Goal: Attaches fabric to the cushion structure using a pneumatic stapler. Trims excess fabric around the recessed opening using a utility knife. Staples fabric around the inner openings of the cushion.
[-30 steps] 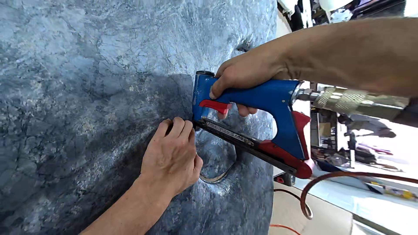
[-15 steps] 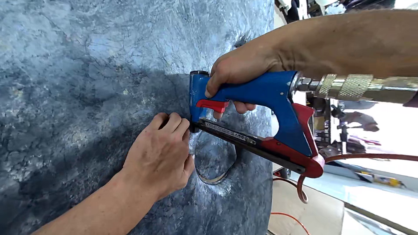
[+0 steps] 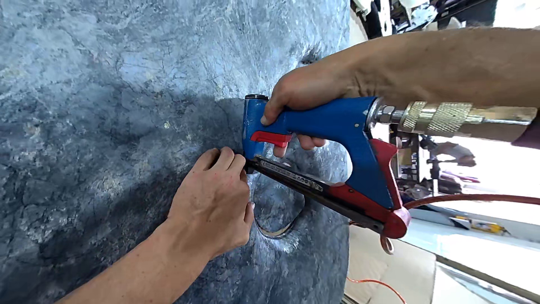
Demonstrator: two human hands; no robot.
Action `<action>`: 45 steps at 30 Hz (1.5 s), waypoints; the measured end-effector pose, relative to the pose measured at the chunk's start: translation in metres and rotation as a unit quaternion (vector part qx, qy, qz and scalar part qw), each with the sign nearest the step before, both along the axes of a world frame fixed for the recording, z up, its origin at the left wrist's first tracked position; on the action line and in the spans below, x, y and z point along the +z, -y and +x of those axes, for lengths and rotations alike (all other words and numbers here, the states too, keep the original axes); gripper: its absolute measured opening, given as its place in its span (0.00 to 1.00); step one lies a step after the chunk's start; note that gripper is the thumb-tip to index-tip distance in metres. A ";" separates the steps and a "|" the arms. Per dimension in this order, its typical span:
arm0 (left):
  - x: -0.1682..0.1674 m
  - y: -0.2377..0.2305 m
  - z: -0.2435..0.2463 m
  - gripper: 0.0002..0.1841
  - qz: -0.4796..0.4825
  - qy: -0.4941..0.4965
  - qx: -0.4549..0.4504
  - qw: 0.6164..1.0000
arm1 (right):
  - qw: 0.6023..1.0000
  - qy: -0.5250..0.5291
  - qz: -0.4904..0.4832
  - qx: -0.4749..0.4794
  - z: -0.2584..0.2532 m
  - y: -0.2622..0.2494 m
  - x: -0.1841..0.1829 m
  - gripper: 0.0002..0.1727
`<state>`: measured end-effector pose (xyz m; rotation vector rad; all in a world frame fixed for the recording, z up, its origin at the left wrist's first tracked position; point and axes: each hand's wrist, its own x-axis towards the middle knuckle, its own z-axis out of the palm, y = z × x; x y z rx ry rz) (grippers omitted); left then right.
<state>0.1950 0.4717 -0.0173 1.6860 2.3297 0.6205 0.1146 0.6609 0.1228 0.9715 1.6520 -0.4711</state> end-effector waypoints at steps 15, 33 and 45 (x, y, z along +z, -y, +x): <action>-0.011 0.036 -0.003 0.36 0.035 -0.084 -0.015 0.996 | 0.998 -0.020 -0.007 -0.066 0.005 -0.011 -0.009 0.18; 0.001 0.016 -0.025 0.30 -0.004 -0.019 -0.006 1.000 | 0.995 -0.004 -0.043 -0.093 -0.003 -0.008 -0.018 0.20; -0.001 0.020 -0.026 0.33 0.011 0.009 0.027 1.000 | 0.991 -0.042 -0.056 -0.110 0.000 -0.004 -0.014 0.23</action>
